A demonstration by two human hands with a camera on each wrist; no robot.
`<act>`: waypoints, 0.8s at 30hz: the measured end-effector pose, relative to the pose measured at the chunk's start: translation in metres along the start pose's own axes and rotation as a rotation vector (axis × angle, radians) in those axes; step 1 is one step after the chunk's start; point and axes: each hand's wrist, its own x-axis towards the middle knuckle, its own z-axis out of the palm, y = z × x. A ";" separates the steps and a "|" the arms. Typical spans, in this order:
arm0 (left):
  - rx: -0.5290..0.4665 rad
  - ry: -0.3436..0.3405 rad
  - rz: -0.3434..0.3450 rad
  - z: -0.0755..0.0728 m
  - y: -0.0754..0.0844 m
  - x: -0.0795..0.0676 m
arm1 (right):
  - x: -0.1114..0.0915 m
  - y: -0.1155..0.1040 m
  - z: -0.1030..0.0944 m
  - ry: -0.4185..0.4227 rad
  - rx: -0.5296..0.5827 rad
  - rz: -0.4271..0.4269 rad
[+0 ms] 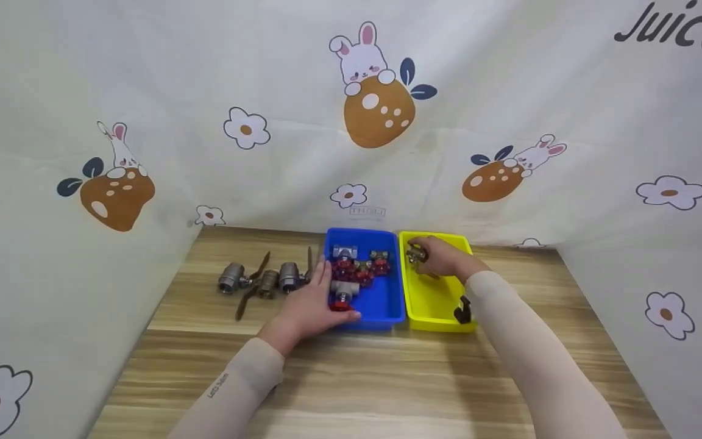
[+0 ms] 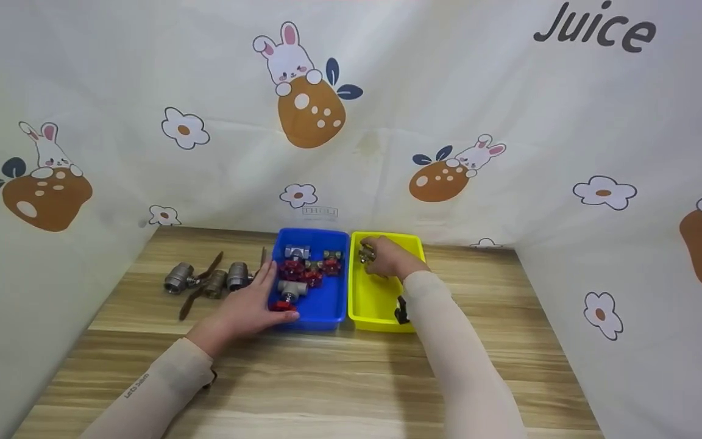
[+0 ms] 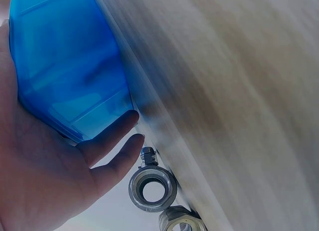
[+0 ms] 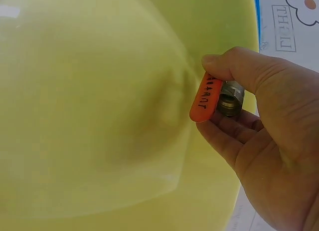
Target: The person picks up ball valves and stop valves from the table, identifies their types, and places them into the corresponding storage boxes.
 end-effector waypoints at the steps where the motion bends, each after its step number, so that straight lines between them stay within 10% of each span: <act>1: 0.000 0.002 0.002 0.001 0.000 0.000 | 0.000 0.000 0.000 -0.001 0.003 0.011; 24: 0.007 -0.007 -0.005 -0.001 0.000 -0.001 | 0.002 -0.006 0.004 -0.009 0.009 0.081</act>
